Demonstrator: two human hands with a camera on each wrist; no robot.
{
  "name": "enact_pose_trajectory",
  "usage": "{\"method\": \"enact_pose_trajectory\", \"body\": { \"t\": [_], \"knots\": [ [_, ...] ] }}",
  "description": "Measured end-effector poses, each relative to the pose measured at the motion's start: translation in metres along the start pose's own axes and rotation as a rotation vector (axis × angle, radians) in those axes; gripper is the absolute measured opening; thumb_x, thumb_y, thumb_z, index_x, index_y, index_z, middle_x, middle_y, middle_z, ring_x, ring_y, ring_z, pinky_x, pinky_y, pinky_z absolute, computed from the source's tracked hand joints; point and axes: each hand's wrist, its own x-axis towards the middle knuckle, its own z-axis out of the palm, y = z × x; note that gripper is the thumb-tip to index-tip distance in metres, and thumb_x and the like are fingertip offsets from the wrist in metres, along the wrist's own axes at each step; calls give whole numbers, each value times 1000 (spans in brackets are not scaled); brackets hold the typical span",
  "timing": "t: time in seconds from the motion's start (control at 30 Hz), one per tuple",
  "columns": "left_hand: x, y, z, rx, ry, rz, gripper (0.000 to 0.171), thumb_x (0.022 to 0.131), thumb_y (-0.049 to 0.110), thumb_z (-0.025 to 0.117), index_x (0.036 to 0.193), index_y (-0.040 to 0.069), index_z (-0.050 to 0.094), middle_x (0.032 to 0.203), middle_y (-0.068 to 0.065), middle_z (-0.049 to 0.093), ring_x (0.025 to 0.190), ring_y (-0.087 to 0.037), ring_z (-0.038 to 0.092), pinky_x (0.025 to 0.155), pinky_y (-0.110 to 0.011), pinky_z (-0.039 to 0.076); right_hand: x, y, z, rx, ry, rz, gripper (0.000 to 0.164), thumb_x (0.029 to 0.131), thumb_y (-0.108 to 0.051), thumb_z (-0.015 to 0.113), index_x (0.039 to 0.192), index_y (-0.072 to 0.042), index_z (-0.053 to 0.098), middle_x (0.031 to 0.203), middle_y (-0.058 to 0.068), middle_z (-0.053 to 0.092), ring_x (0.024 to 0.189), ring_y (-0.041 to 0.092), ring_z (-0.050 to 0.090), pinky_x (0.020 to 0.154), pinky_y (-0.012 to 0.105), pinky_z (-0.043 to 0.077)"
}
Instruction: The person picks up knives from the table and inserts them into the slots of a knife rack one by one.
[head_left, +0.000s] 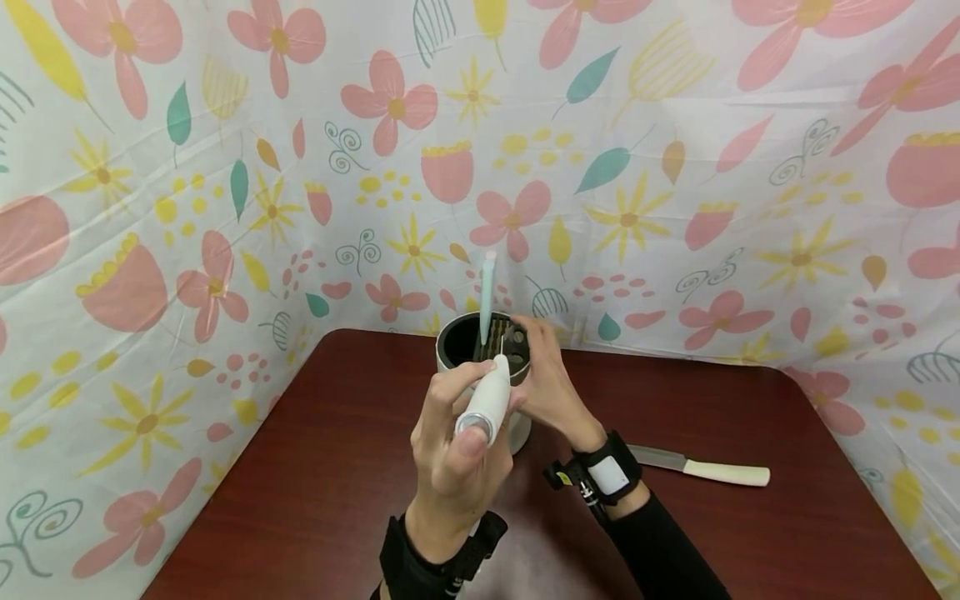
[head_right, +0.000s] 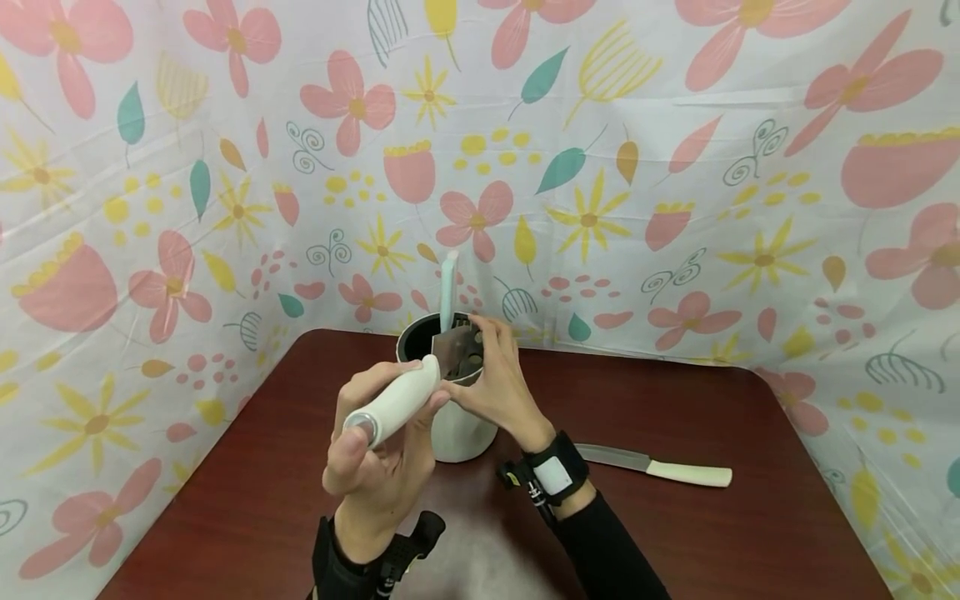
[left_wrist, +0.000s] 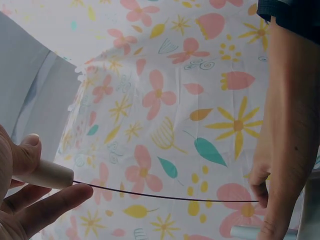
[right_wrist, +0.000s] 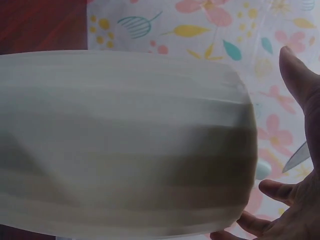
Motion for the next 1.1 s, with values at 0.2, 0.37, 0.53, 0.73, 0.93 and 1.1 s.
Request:
{"method": "enact_pose_trajectory", "body": {
  "t": [0.2, 0.37, 0.53, 0.73, 0.93, 1.1],
  "knots": [
    [0, -1, 0, 15, -5, -10, 69, 93, 0, 69, 149, 14, 31, 97, -29, 58, 83, -35, 66, 64, -28, 59, 0, 5, 7, -3, 2, 17, 102, 71, -29, 93, 153, -4, 37, 150, 26, 35, 137, 40, 38, 111, 61, 38],
    [0, -1, -2, 27, -27, -40, 71, 95, 2, 68, 152, 16, 29, 99, -27, 58, 83, -34, 64, 62, -28, 58, 0, 8, 14, -3, -28, 82, 102, 75, -33, 89, 155, -8, 33, 156, 26, 26, 142, 43, 32, 111, 65, 36],
    [-1, -3, -1, 25, -29, -49, 71, 95, 2, 68, 153, 18, 29, 99, -27, 58, 81, -33, 64, 64, -30, 59, -1, 11, 18, 11, -50, 147, 106, 77, -32, 87, 158, -7, 25, 161, 25, 20, 148, 42, 24, 114, 67, 32],
    [-3, -5, 1, 17, -47, -72, 78, 94, 1, 69, 156, 21, 26, 101, -26, 58, 82, -33, 64, 65, -31, 59, -3, 13, 20, 50, -68, 192, 106, 82, -27, 83, 160, -3, 15, 161, 22, 19, 147, 38, 27, 114, 62, 36],
    [-3, -6, 2, 35, -92, -122, 80, 95, 4, 68, 158, 25, 23, 106, -25, 59, 84, -31, 64, 67, -33, 58, -4, 9, 20, 71, -75, 264, 102, 86, -24, 74, 162, -4, 9, 164, 24, 14, 148, 41, 29, 113, 62, 38],
    [-5, -8, 5, 22, -101, -142, 73, 96, 6, 67, 154, 23, 27, 106, -24, 59, 85, -30, 64, 69, -32, 59, -6, 9, 23, 47, -56, 255, 98, 89, -25, 74, 160, 2, 12, 163, 27, 14, 148, 44, 31, 113, 62, 40]
  ]
}}
